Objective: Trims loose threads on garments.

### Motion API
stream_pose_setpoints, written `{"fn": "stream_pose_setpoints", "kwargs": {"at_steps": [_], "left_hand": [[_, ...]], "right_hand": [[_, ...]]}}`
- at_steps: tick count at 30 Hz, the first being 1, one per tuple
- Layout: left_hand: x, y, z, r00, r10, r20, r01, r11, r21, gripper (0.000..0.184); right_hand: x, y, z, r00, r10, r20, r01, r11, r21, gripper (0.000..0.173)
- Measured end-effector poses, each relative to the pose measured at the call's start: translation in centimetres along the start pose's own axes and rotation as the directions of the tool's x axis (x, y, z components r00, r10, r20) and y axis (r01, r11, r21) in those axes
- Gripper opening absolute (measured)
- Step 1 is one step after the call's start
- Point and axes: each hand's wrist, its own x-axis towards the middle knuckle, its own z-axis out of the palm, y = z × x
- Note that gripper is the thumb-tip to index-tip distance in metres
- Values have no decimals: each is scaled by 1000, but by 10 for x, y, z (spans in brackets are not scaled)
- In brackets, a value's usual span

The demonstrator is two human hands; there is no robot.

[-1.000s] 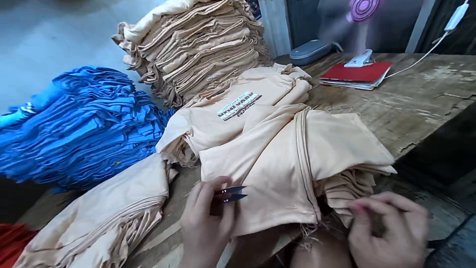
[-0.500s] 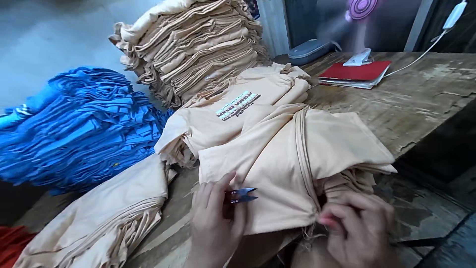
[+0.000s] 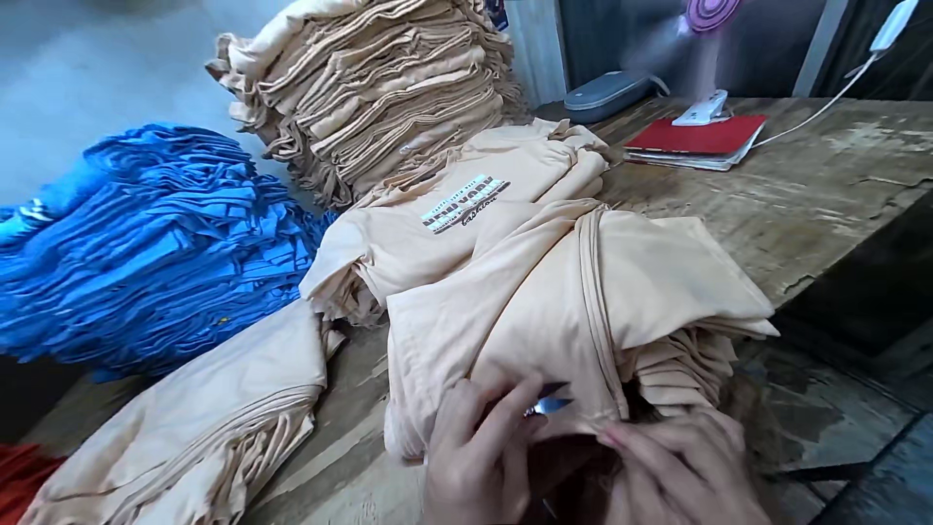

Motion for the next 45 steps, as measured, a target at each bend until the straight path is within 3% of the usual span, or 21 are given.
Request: {"fn": "stream_pose_setpoints", "kwargs": {"at_steps": [4,9,16,21,26,28,32,35,37,39,41,43,45], "left_hand": [[-9,4,-6,998,53,17,-52,999,-14,16],[-5,16,6,991,126,39,-124,992,-30,21],[-3,14,10,987,156,35,-156,988,8,16],[-9,11,0,994,71,81,-74,996,43,33],[-12,1,-5,992,66,110,-67,998,11,8],[-11,2,-7,992,55,111,-54,998,-13,11],[-10,-1,-9,990,31,140,-42,996,80,41],[-15,-6,-8,990,72,123,-84,992,98,16],[-14,-6,-13,991,54,124,-51,998,-23,11],[-7,-3,-21,988,43,147,-17,984,-176,9],[1,0,-26,989,-17,145,55,962,-266,7],[10,0,-27,982,-121,147,161,940,-300,10],[18,-3,-23,969,-204,137,240,903,-357,11]], "right_hand": [[-1,4,-17,985,169,33,-172,950,262,8],[1,-7,-16,980,196,33,-195,914,356,10],[-8,-10,-24,985,163,58,-173,920,351,13],[-13,1,-28,945,305,-115,-293,949,114,5],[-12,-12,-16,993,83,-82,-82,997,12,23],[-8,-21,-5,998,34,-43,-35,999,-37,31],[-2,-11,11,999,25,-33,-25,1000,-3,36],[-6,-4,14,999,-16,-33,15,1000,-26,40],[-5,-5,17,998,-42,-56,41,999,-29,34],[2,-8,17,996,-48,-76,52,997,49,23],[17,-15,17,998,5,-66,16,950,313,16],[35,-22,20,989,148,24,-131,779,613,15],[47,-20,27,976,196,96,-203,656,727,25]]}}
